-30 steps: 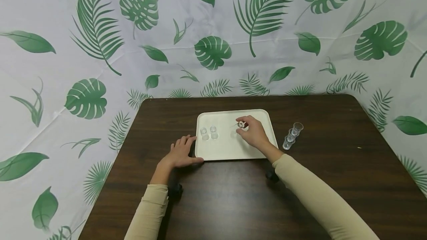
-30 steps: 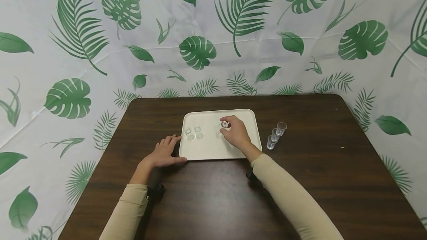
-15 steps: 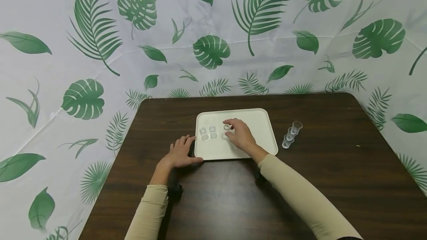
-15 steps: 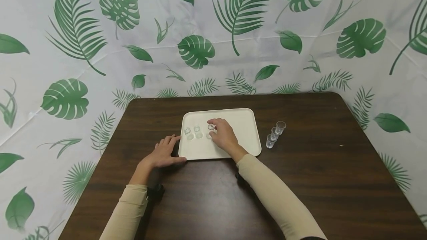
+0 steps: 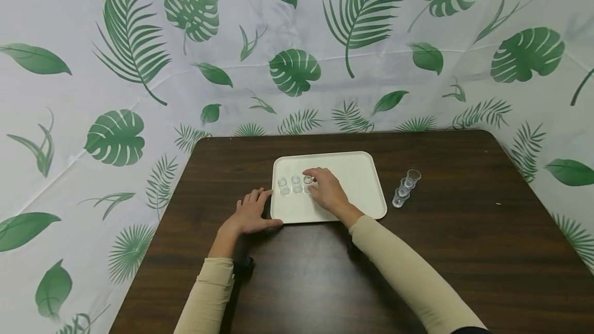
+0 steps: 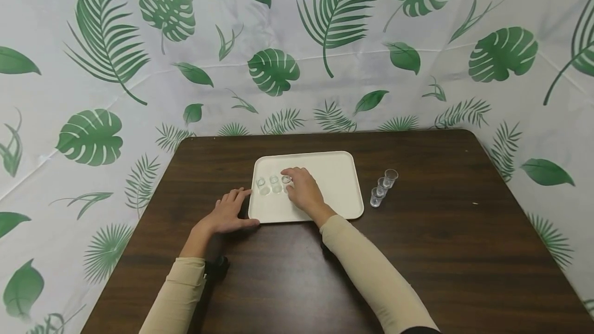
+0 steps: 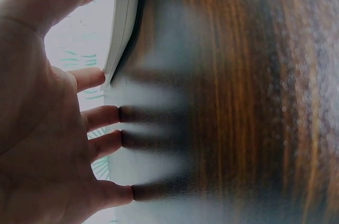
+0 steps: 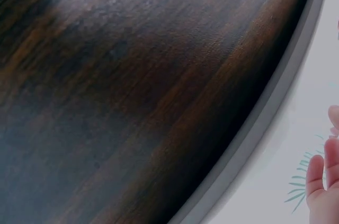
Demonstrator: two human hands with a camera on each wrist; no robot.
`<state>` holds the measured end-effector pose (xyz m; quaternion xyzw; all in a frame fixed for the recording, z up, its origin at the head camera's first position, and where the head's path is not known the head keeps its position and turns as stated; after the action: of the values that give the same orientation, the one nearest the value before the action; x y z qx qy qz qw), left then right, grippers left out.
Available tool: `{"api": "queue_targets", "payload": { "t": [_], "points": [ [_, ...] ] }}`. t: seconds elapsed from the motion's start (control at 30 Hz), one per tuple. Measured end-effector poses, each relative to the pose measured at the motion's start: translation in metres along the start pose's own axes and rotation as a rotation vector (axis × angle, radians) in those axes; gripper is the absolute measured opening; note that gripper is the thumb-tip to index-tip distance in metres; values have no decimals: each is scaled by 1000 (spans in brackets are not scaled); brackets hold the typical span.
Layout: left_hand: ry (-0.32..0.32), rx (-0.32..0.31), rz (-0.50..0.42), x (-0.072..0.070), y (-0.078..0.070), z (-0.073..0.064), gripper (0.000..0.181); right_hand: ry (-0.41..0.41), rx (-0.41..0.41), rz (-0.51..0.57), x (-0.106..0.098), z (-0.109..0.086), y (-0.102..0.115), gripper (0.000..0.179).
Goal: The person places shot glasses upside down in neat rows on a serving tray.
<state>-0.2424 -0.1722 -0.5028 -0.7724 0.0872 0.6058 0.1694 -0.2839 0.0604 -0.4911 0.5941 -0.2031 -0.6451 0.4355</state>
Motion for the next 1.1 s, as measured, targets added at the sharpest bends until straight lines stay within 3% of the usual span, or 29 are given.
{"api": "queue_targets", "payload": {
  "t": [0.63,0.93,1.1],
  "points": [
    [-1,2,-14,-2,-2,-1,95,-37,-54,-11,-7,-5,0,53],
    [-3,7,-15,-2,-2,-2,94,-60,-138,8,-20,-11,-1,49],
    [-2,14,-13,-3,-3,-2,94,-112,-204,28,-32,-15,2,47]
  ]
}}
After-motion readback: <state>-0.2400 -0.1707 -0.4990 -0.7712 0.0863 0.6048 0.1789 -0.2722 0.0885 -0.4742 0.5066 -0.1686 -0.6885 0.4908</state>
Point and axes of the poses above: each hand's wrist, its own z-axis towards the middle knuckle, its own x-axis out of the palm, y = z × x, the point moved 3 cm from there along z, towards the middle knuckle, and after that the axes turned 14 degrees about z, right-handed, at the moved point
